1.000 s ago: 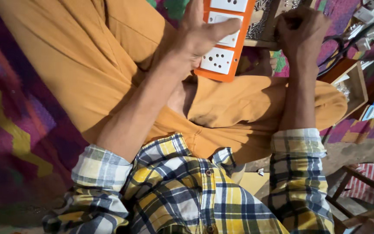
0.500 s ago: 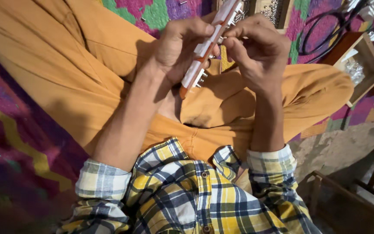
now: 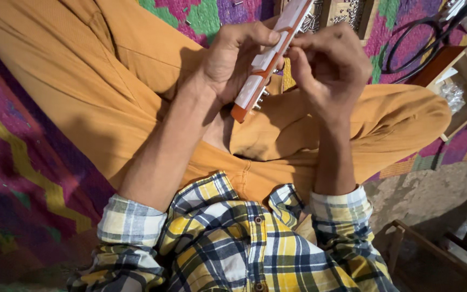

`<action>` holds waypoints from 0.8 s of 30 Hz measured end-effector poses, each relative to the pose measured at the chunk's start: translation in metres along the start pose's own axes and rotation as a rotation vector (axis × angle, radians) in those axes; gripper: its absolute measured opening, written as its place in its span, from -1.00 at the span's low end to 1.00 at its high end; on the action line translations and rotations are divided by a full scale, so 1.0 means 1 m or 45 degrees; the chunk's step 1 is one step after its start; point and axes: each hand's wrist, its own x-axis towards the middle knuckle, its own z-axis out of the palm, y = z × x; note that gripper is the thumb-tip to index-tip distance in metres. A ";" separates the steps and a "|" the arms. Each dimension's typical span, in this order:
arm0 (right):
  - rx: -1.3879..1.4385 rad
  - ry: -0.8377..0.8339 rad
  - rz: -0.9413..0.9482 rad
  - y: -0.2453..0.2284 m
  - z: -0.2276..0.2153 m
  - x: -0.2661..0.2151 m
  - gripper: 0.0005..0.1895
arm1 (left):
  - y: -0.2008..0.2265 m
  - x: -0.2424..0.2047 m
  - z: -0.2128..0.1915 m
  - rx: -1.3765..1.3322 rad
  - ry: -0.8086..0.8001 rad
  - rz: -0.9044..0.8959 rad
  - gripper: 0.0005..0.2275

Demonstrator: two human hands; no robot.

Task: The person sits on the floor and assembles electrical switchboards by inserting white switches and sockets into colored plastic frames. They secure each component with screws from a nearby wooden box, handling multiple frames in orange, blue, and red.

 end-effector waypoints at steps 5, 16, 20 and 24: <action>-0.348 0.049 -0.176 -0.016 0.006 0.004 -0.83 | 0.000 -0.001 0.003 0.119 0.062 0.072 -0.57; -0.509 0.236 -0.266 -0.011 0.009 0.000 -0.94 | -0.006 0.000 0.004 0.117 0.062 0.008 -0.63; -0.595 0.157 -0.431 -0.009 0.010 -0.001 -0.80 | 0.003 -0.004 0.013 0.346 0.273 0.072 -0.59; -0.661 0.259 -0.554 0.001 0.012 0.010 -0.82 | 0.006 0.004 0.021 0.331 0.209 0.100 -0.58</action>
